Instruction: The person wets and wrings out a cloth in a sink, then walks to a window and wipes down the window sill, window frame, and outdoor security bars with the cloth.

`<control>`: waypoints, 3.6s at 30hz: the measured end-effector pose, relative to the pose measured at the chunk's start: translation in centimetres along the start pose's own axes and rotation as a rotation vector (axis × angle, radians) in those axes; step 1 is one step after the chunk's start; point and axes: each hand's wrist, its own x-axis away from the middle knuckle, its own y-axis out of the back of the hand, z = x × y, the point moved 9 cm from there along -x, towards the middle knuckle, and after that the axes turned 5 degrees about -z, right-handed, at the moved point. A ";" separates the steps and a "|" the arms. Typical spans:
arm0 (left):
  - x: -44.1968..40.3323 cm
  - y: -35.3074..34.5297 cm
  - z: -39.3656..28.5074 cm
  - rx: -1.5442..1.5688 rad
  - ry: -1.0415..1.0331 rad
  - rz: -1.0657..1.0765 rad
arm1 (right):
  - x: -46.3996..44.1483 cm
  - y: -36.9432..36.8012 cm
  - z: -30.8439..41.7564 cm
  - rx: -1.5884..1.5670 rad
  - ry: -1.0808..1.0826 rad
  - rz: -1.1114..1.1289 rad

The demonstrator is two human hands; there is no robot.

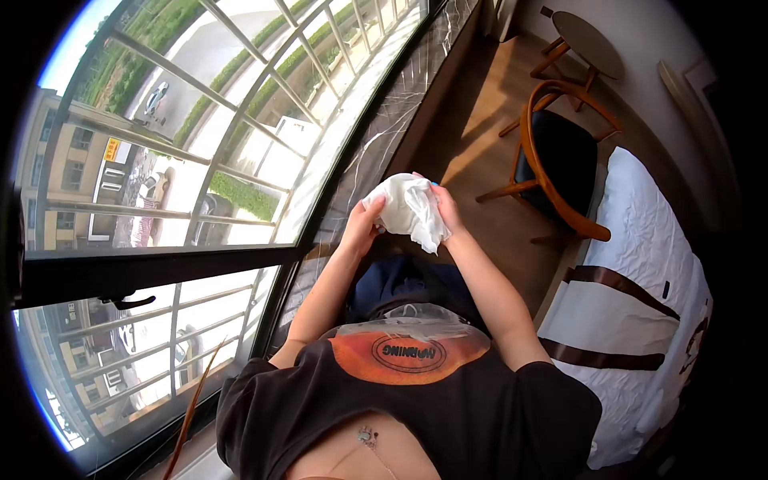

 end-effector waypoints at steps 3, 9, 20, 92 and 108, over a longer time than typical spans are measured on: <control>-0.7 -1.8 -3.6 -0.267 -0.524 -0.066 | -0.7 -0.2 2.9 0.271 0.199 -0.013; -5.1 -3.3 -6.7 -0.611 -0.669 0.004 | 0.3 -1.3 11.7 0.967 0.588 -0.045; -19.4 -15.3 -15.0 -0.688 -0.500 0.262 | -4.1 -0.7 32.8 1.469 0.744 -0.274; -105.6 -73.0 -55.0 -1.659 -1.201 -0.007 | -76.4 13.0 116.0 2.056 0.852 0.392; -109.0 -68.3 -59.2 -0.819 -0.480 -0.430 | -95.4 9.3 105.2 0.872 -0.529 0.340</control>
